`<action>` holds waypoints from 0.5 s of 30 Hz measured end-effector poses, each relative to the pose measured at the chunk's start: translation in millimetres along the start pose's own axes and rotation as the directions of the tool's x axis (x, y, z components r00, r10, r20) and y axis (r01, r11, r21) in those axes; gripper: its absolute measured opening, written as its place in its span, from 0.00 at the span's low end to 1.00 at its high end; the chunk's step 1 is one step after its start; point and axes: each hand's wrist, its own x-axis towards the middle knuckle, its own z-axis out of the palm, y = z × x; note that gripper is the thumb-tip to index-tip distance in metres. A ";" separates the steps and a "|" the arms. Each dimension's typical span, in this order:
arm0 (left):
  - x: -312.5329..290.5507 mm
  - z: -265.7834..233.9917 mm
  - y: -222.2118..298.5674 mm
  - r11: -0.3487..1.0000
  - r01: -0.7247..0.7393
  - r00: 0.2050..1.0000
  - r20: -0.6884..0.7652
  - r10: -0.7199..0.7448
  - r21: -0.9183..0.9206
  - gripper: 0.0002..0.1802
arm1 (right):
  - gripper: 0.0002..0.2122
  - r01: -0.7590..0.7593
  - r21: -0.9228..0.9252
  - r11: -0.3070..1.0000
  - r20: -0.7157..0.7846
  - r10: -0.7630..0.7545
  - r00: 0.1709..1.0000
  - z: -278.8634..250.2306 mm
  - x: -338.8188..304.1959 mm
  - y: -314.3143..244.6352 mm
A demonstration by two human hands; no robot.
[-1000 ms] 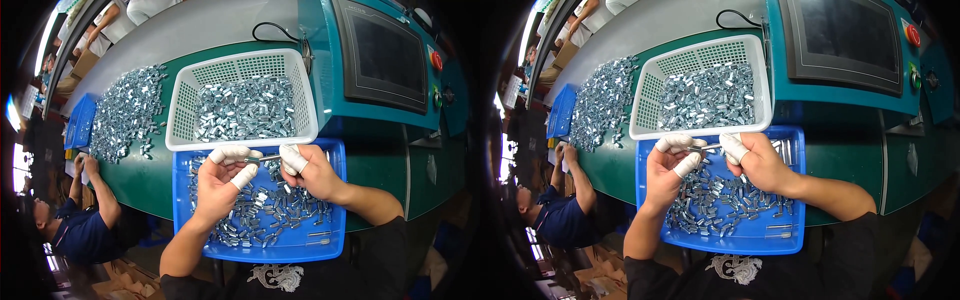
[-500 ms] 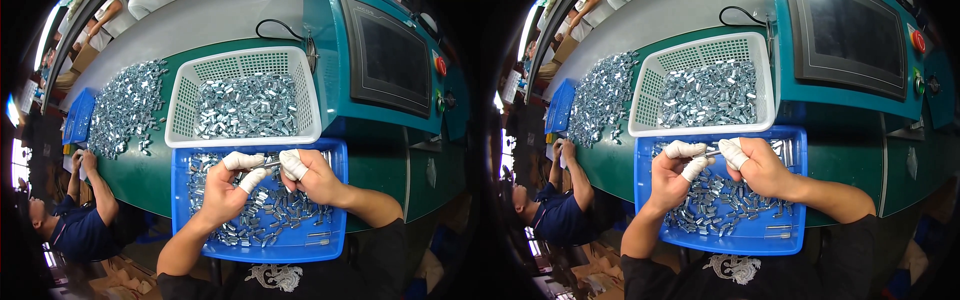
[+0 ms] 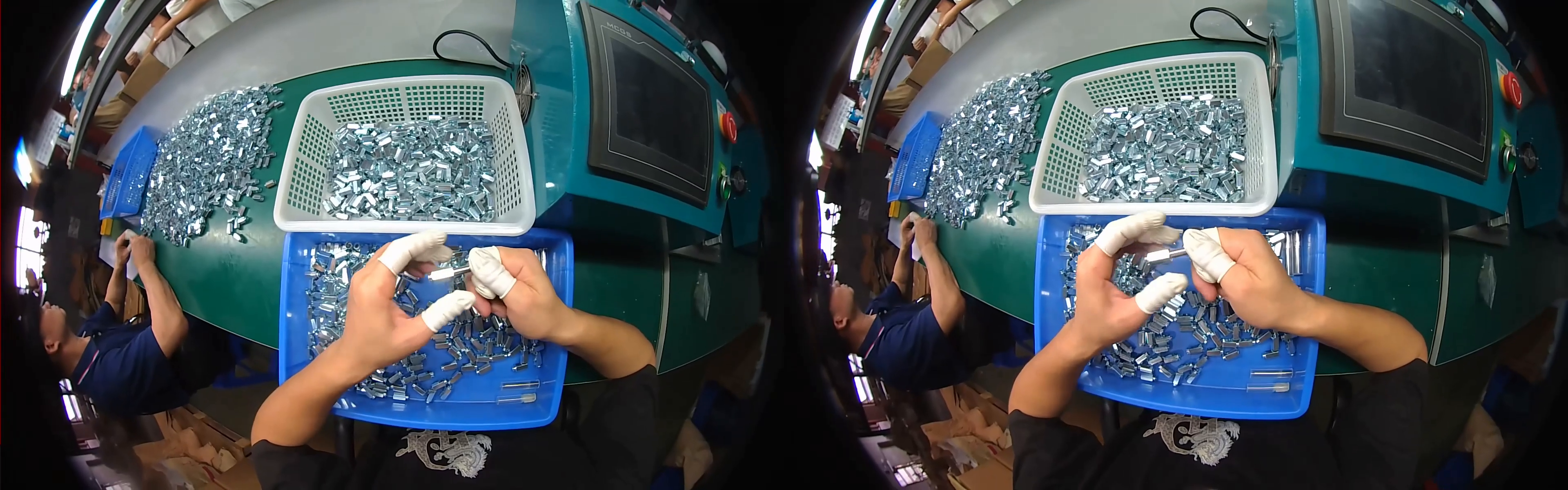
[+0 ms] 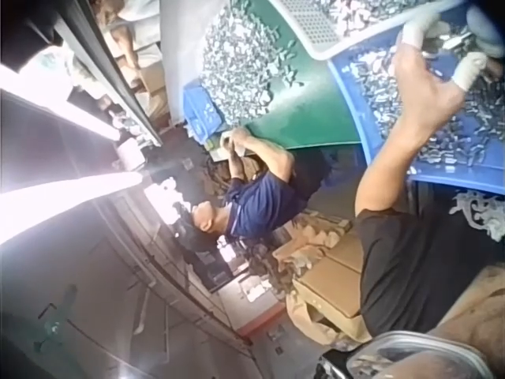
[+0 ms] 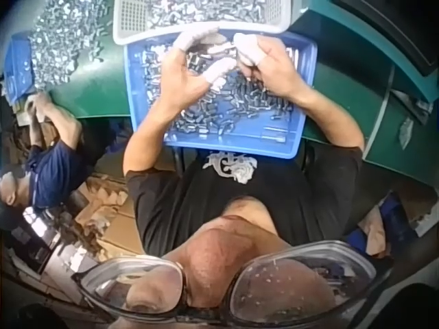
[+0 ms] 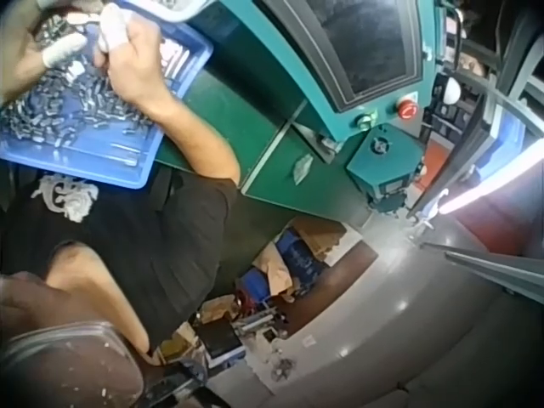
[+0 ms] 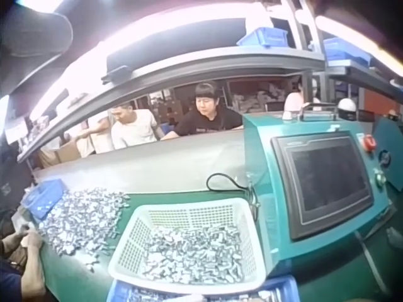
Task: Manually sorting and inspecting small metal hardware components into trays at an assembly workstation.
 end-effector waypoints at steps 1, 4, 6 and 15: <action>-2.2 -4.1 -1.2 1.000 -0.002 1.000 -0.004 0.002 0.001 0.11 | 0.19 0.002 -0.003 1.000 0.003 -0.002 1.000 -0.1 -0.1 0.2; -7.8 -17.7 -12.5 0.925 0.304 0.938 0.240 -0.249 -0.228 0.15 | 0.19 0.071 -0.037 0.997 -0.018 -0.072 0.997 -0.3 0.8 2.9; -5.5 -14.4 -5.9 0.930 0.327 0.926 0.253 -0.279 -0.170 0.14 | 0.20 0.169 -0.211 0.963 -0.006 -0.174 0.985 1.0 0.3 2.2; -3.3 -7.2 0.5 1.000 0.002 0.998 0.058 -0.001 -0.005 0.09 | 0.22 -0.376 0.327 0.867 0.256 0.302 0.918 -13.5 11.6 0.2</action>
